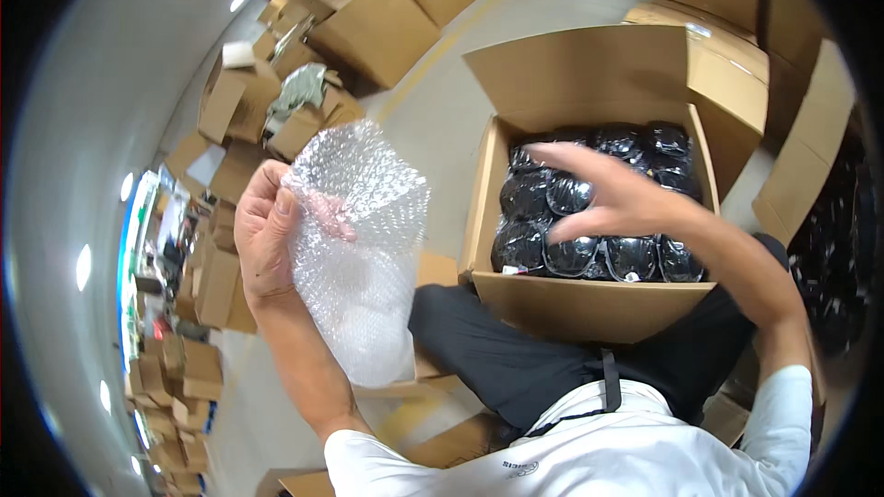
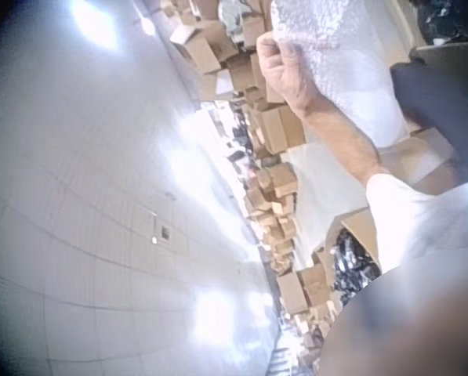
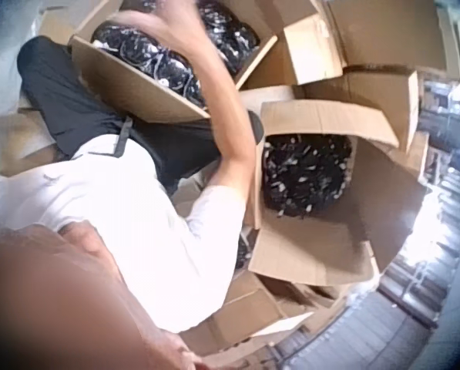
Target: The person transfers electronic components from one cardboard box to another by hand, using bubble wrap as padding.
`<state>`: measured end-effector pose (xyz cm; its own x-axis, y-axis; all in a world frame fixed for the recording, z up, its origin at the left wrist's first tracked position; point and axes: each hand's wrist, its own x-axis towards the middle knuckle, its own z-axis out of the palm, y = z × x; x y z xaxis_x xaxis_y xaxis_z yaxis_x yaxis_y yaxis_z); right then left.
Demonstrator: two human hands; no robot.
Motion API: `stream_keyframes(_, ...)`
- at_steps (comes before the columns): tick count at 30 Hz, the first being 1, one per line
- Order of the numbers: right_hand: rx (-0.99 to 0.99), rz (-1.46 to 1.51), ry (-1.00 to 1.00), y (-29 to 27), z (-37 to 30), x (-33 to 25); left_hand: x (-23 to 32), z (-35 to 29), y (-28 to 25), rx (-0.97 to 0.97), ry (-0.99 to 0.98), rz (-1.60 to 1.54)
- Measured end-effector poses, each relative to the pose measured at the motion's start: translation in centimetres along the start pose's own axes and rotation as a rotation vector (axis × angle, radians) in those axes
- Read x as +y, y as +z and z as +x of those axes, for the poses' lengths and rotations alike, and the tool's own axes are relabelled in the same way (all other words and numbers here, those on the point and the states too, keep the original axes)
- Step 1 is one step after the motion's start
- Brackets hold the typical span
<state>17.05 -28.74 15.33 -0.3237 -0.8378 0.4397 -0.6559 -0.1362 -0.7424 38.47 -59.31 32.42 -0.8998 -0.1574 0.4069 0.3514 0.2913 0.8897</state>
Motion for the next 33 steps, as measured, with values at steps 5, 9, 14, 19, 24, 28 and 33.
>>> stream_keyframes(5,0.043,0.517,-0.251,6.1,7.6,-4.2,3.7,7.3,6.7,-0.057,0.214,0.121)
stream_keyframes(9,-0.162,0.41,-0.051,6.8,5.0,-1.8,4.5,10.4,5.2,0.163,0.431,0.505)
stream_keyframes(14,0.227,0.248,0.03,-0.2,0.5,4.5,0.7,11.0,2.8,0.395,0.599,0.743)
stream_keyframes(19,0.688,0.115,0.067,-10.7,2.8,4.4,-5.9,15.7,1.4,0.258,0.315,0.636)
stream_keyframes(24,0.493,-0.341,0.024,-18.3,3.9,3.2,-10.0,20.9,0.8,0.033,0.123,0.264)
stream_keyframes(28,0.188,-1.078,0.275,-22.8,0.3,-2.3,-7.9,20.9,2.9,0.02,0.174,0.284)
stream_keyframes(33,0.426,-1.516,-0.338,-22.0,-9.7,-5.6,-10.2,11.1,5.5,0.215,0.508,0.518)
